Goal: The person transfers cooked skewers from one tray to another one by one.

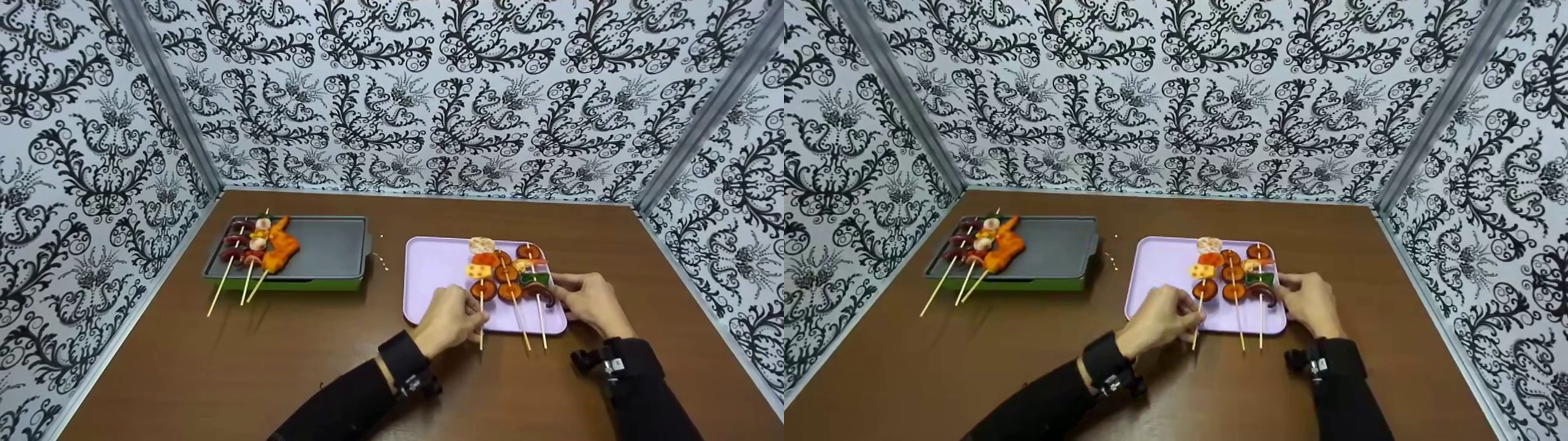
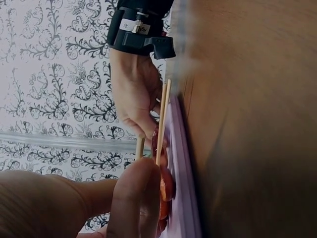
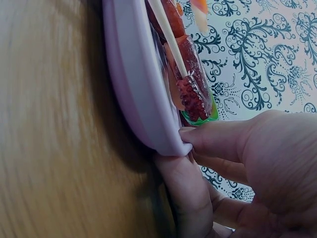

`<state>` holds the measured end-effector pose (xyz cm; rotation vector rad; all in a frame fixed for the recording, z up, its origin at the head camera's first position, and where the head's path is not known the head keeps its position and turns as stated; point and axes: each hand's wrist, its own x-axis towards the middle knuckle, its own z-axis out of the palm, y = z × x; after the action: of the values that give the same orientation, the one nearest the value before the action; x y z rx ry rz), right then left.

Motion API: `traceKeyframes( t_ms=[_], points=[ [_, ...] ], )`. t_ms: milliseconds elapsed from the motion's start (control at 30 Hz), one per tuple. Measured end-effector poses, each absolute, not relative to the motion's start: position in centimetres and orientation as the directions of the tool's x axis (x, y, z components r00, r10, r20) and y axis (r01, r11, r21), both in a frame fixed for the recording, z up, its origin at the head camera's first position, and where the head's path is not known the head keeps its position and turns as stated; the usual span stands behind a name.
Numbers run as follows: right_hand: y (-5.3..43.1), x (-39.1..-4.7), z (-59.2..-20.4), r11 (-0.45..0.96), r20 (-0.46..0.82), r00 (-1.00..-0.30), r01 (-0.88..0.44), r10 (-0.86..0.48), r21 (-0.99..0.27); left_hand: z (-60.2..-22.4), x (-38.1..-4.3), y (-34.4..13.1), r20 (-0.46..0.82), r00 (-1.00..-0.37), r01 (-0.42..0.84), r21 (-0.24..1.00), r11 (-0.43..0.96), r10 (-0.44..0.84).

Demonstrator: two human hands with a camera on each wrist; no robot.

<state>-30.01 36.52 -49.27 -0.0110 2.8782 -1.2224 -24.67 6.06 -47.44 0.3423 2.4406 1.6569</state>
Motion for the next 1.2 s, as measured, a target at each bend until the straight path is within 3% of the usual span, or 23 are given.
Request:
traceKeyframes(
  t_ms=[300,767,1067,1200],
  points=[
    [36.7,-29.8,-49.3,0.712,0.008,-1.0,-0.025,-0.028,-0.702,-48.3,-24.5,6.9,0.014,-0.955,0.146,0.891,0.429,0.297],
    [36.9,-29.6,-49.5,0.682,-0.021,-1.0,0.008,-0.012,-0.732,-48.7,-24.0,8.3,-0.002,-0.951,0.13,0.904,0.407,0.309],
    [36.7,-29.8,-49.4,0.674,-0.038,-0.999,0.017,-0.017,-0.739,-48.4,-24.2,8.2,-0.025,-0.952,0.125,0.877,0.465,0.304],
    [36.6,-29.9,-49.3,0.709,0.01,-1.0,-0.022,-0.022,-0.705,-48.4,-24.4,8.0,0.021,-0.945,0.178,0.869,0.461,0.325]
  ],
)
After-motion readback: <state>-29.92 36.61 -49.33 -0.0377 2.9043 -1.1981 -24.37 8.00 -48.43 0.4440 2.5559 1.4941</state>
